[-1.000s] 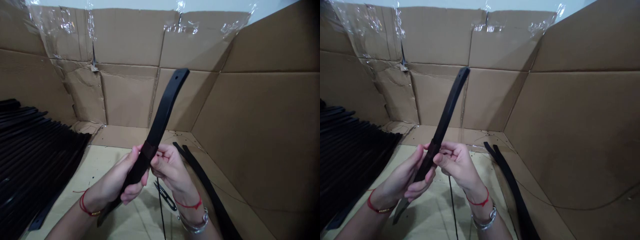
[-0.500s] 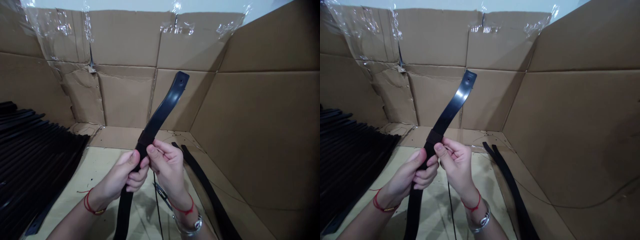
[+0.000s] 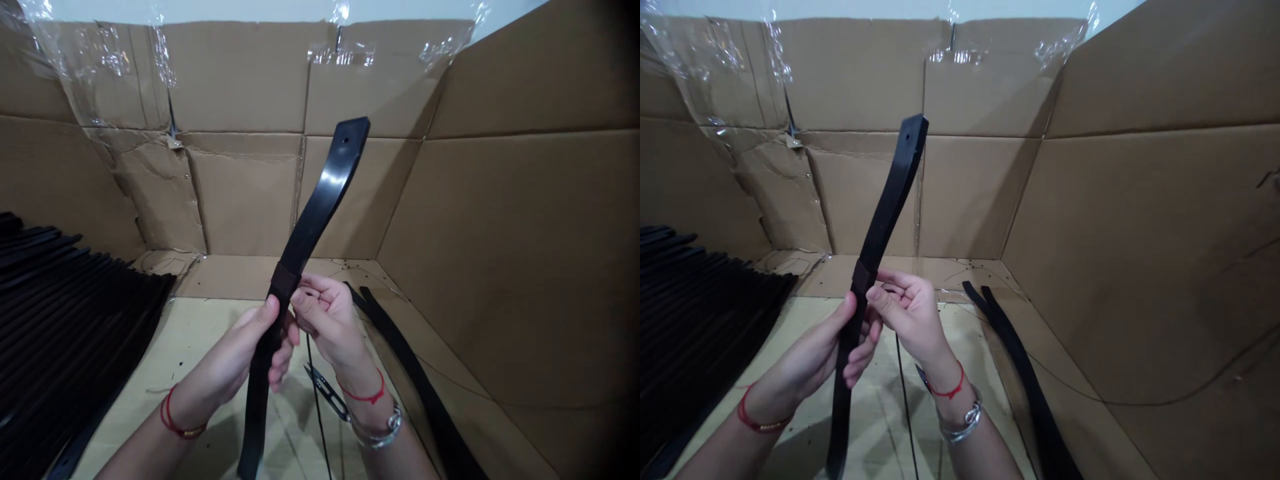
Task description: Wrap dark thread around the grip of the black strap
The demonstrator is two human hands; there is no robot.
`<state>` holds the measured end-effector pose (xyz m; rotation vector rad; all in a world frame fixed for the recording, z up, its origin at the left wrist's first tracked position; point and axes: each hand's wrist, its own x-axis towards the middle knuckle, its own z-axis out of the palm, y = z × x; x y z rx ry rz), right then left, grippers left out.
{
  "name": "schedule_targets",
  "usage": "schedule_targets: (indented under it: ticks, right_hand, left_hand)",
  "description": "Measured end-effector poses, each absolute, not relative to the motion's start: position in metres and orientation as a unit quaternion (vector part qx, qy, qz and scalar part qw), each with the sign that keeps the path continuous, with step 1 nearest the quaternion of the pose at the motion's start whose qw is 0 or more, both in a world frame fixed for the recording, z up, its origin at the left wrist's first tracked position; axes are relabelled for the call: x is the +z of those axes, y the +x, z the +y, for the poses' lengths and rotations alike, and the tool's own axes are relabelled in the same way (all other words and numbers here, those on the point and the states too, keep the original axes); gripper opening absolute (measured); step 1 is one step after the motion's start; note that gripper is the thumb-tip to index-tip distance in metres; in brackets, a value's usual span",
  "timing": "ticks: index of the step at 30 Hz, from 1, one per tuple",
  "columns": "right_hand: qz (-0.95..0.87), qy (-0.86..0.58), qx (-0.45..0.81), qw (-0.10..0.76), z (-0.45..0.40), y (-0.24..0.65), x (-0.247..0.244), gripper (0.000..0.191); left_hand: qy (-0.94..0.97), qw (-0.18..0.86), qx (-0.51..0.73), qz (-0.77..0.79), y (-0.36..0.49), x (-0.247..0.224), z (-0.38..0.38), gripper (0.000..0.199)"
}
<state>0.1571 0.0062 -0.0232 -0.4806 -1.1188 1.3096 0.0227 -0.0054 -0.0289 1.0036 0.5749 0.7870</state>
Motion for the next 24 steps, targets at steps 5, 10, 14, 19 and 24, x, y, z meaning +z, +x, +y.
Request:
schedule_targets:
  ticks: [5, 10, 14, 19, 24]
  right_hand:
    - [-0.469, -0.206, 0.569, 0.643, 0.008, 0.154, -0.024, 0.022]
    - [-0.494, -0.189, 0.635, 0.563, -0.001, 0.155, -0.019, 0.03]
    - [-0.511, -0.172, 0.642, 0.545, -0.008, 0.156, -0.016, 0.035]
    - [-0.49, -0.268, 0.52, 0.646, -0.009, 0.155, -0.012, 0.022]
    - [-0.506, -0.305, 0.458, 0.665, -0.008, 0.152, -0.011, 0.015]
  left_hand:
    - [0.439, 0.749, 0.434, 0.239, 0.031, -0.025, -0.011, 0.053]
    - [0.375, 0.901, 0.217, 0.033, 0.017, -0.028, -0.008, 0.058]
    - [0.323, 0.942, 0.073, -0.055, 0.018, -0.035, -0.005, 0.068]
    - [0.516, 0.74, 0.351, 0.251, 0.033, -0.037, -0.003, 0.068]
    - [0.538, 0.672, 0.39, 0.327, 0.03, -0.028, -0.004, 0.055]
